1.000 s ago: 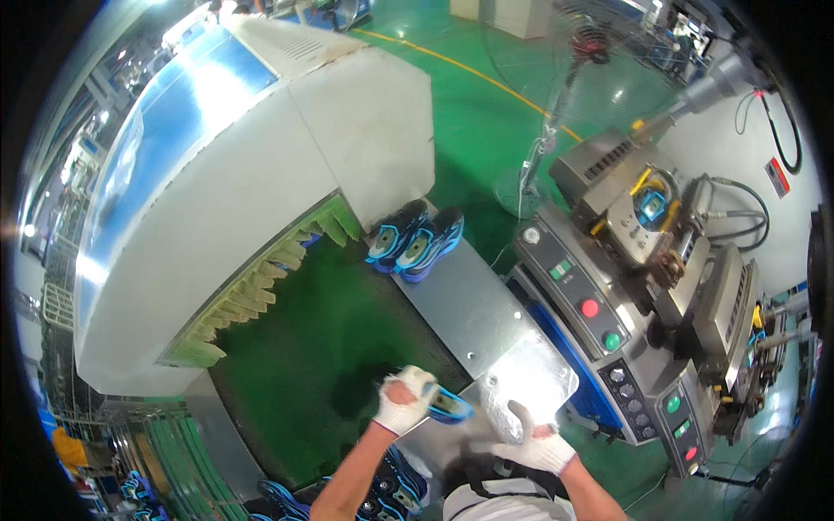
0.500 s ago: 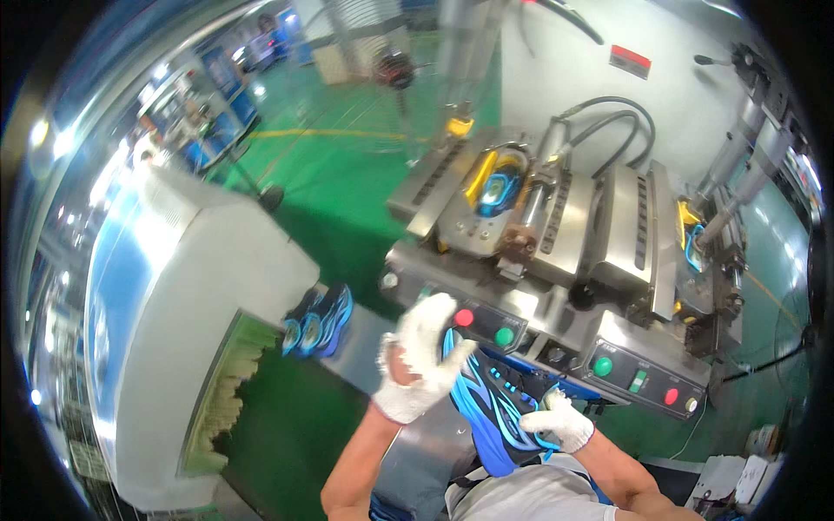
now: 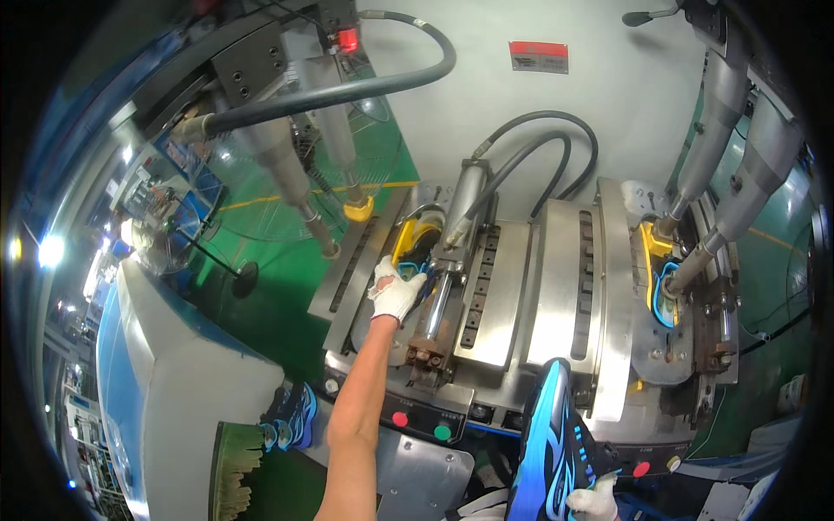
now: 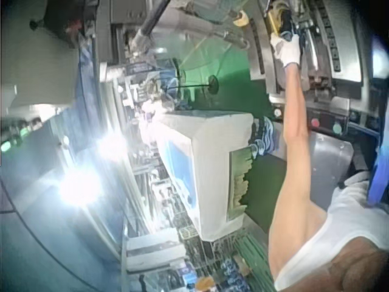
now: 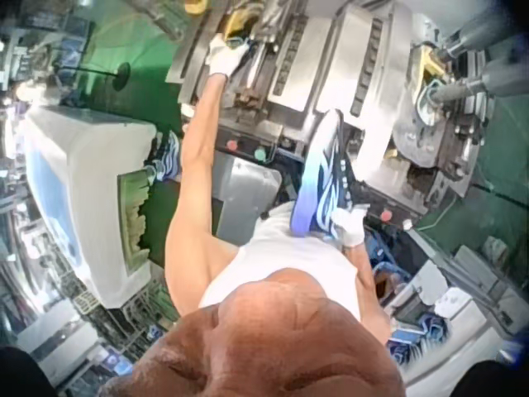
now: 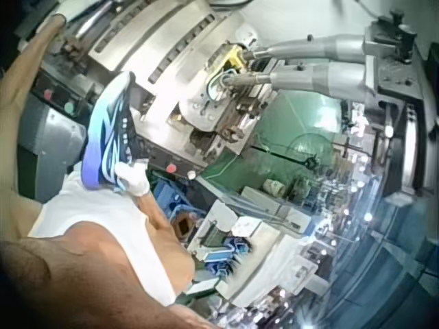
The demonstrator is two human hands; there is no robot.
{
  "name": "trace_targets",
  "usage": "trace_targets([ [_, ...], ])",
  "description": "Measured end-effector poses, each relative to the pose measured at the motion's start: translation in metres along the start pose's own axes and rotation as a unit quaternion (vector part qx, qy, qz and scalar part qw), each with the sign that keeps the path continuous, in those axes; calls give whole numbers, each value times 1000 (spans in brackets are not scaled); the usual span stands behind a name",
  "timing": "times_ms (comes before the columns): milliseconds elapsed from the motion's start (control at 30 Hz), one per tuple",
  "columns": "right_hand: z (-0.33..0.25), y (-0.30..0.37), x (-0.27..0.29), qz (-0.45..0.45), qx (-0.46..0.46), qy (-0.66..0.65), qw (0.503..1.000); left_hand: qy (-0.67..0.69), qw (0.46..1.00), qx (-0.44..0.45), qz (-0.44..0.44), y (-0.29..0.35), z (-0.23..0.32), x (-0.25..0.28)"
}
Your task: The person operates multiple machines to process athletic shoes, inserting them into a press and a cleaning machine, while managing pairs on a metal work surface.
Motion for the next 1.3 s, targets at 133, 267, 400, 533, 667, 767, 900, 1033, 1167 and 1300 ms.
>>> trace_targets([
  [133, -1, 4, 15, 34, -30, -13, 999, -71, 990, 95, -74, -39, -4, -28],
  [267, 2, -16, 7, 12, -39, -20, 999, -98, 986, 85, -106, -54, -12, 18],
  [400, 3, -40, -21, 34, -15, -63, 997, -76, 994, 78, -31, 19, 19, 96],
  [533, -1, -95, -72, -20, -21, -22, 999, 112, 993, -19, 40, 147, 7, 156],
  [667, -14, -224, -166, -112, 27, -49, 992, 173, 982, -4, 73, 290, -57, 163],
  [767, -13, -337, -246, -186, -30, -48, 981, 119, 978, 133, 106, 397, -134, 143],
  [900, 12, -513, -195, -35, -4, 148, 988, 114, 912, 393, 17, 502, -213, 65],
  [1033, 35, -602, -155, 139, 38, 595, 791, 123, 856, 498, 66, 603, -244, 31],
  [1167, 73, -640, -183, 2, 0, 785, 620, 216, 746, 583, 238, 729, -253, -34],
  [1300, 103, -628, -177, -67, -62, 618, 781, 109, 713, 665, 192, 808, -207, -49],
])
Point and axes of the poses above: each hand's wrist, its own y-axis away from the middle knuckle, its own x-axis out of the back of the hand, z = x × y, the point moved 9 cm from there along -y, towards the middle knuckle, and after that the axes turned 15 degrees about -z, right-handed, at the moved point
